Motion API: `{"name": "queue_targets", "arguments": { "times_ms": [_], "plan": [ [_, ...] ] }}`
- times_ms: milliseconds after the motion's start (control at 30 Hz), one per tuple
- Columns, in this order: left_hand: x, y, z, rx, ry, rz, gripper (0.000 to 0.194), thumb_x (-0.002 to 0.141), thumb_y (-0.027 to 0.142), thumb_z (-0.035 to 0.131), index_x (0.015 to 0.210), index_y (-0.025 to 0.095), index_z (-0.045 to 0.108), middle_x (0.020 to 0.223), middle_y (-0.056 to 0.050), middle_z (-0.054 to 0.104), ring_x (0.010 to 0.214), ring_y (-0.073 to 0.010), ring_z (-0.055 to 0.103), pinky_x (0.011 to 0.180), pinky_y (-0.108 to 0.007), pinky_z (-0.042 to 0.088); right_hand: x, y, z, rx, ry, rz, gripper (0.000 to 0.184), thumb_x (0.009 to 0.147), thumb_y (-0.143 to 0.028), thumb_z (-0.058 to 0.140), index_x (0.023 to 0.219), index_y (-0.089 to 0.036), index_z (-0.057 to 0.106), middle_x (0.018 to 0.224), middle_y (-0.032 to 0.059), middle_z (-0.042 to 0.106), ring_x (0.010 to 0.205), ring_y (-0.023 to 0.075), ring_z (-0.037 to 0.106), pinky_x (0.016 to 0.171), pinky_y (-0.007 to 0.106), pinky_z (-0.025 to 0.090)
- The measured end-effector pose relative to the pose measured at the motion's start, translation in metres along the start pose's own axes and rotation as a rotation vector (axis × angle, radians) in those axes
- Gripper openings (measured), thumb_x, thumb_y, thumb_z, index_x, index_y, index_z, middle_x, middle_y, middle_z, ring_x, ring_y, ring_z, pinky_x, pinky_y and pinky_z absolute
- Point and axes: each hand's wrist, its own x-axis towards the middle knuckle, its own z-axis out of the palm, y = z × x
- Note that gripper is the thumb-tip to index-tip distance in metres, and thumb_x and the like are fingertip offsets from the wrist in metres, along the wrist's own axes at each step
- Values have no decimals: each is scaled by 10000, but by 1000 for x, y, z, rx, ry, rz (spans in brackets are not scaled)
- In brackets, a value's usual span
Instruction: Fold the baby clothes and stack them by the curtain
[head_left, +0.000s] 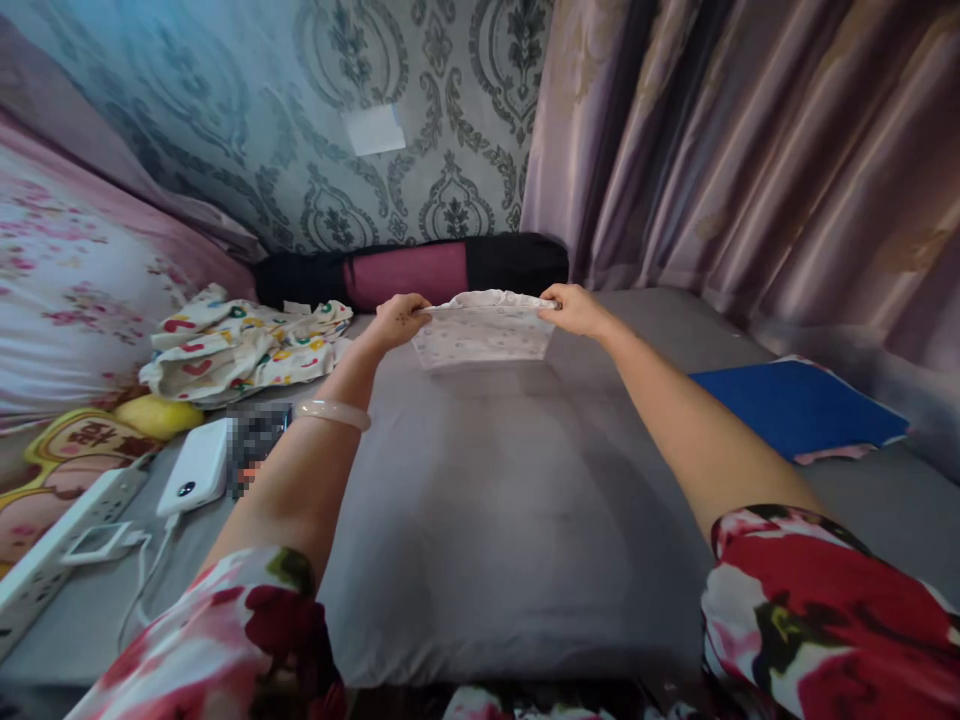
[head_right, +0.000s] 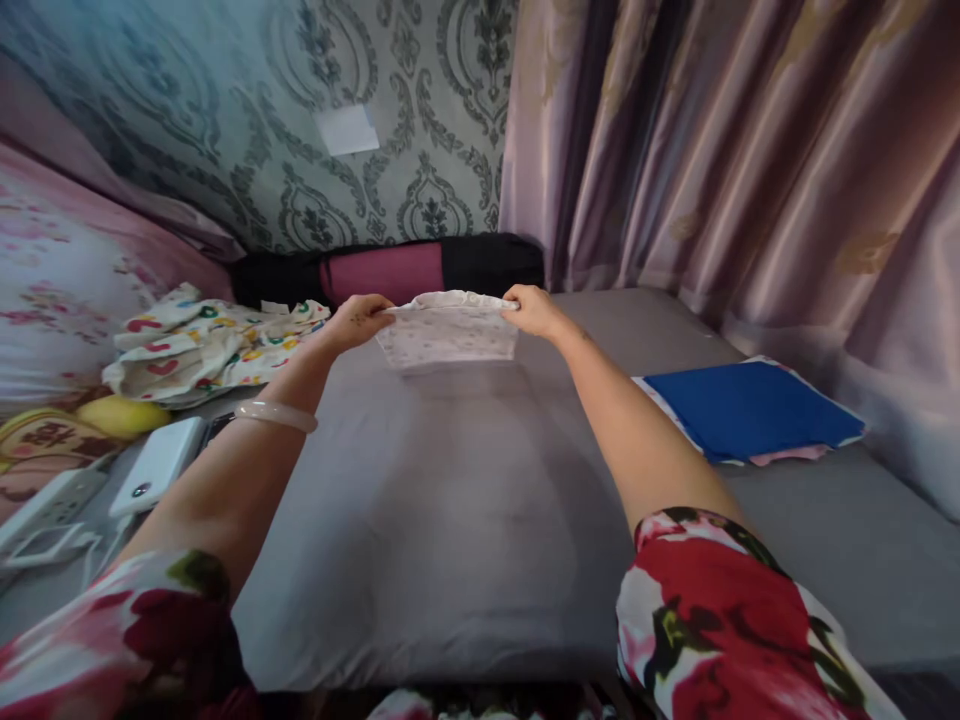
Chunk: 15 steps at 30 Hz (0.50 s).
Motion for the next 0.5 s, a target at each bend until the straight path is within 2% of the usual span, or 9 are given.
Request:
{"name": "queue_targets", "arguments": {
  "times_ms": [67,167,300,500],
  "plan": [
    [-15,8,-3,67,34,18,282,802,265,523,1013,168,682,917,-48,701,870,-183,597,841,-307,416,-13,-5,-1,-13,27,-18,246,803,-135,583,1028,-100,675,909,60,699,748,121,559,670,216,380],
    [-43,13,5,154,28,45,269,836,264,494,1016,177,675,867,-48,702,852,-191,609,924,-357,377,-41,-8,6,-34,30,-45,241,796,-129,567,1011,-129,676,891,59,703,765,154,579,707,244,396],
    [-89,10,25,182,-27,143,252,880,252,440,1005,203,653,853,-33,707,851,-182,620,1037,-409,282,-87,-5,21,-46,-25,-122,238,828,-168,509,1018,-175,652,924,51,699,807,183,610,750,266,426],
    [-143,2,54,181,-66,232,288,910,234,385,1072,239,622,1040,-51,704,993,-182,612,1076,-410,244,-140,0,45,-95,-119,-213,292,814,-111,447,1037,-198,614,1045,69,663,942,195,600,853,294,432]
  ]
}}
